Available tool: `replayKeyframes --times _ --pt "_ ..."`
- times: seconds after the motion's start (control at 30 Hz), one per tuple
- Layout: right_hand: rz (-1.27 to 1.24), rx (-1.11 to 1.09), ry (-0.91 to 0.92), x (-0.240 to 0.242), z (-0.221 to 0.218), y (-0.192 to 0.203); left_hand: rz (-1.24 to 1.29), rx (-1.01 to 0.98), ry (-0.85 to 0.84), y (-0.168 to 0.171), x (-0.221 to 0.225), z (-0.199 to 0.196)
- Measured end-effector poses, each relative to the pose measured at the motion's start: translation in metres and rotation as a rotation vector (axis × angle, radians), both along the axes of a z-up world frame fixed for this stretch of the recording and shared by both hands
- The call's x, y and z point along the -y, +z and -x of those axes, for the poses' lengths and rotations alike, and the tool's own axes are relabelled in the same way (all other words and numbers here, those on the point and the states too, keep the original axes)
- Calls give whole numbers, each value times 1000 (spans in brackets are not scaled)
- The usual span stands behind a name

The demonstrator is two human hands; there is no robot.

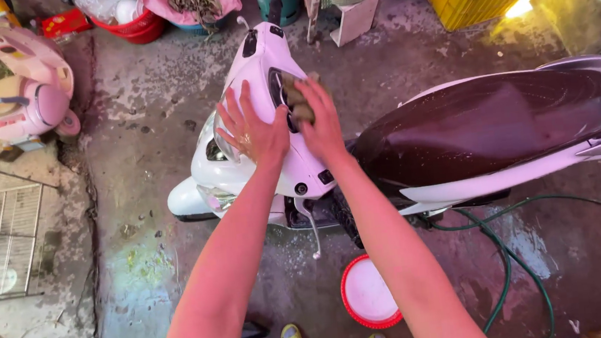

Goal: The person washes a white scooter using a green cloth and soapy water from a red bucket. They scrub the scooter's body, seat, floorboard, and wheels, repeatedly dipping the cloth into the bucket to rinse it.

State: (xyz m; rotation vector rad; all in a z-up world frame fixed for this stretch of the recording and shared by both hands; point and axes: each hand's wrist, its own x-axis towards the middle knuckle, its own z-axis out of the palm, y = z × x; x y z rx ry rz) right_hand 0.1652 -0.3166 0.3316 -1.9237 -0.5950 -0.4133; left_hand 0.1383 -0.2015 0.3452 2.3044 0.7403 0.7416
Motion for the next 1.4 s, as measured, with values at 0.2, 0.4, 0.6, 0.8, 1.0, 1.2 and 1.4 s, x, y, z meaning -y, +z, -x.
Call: replayKeyframes --times 0.2,0.4,0.6,0.8,1.0,1.2,1.4 --pt "84 -82 38 19 40 7 -123 100 105 -5 3 -2" --pt "217 -78 88 12 76 13 -195 159 127 -5 1 -1" --pt "219 49 19 -16 -35 -10 -189 178 114 -7 3 0" --pt "239 -35 -90 -6 9 0 -231 222 133 -7 1 1" --pt "319 -63 -12 0 76 21 -266 224 110 -19 -6 -4" --pt "248 -41 30 -3 -8 -3 -261 247 86 -13 -7 -4" --pt "12 -411 -94 13 4 -29 -231 244 79 -9 -3 2"
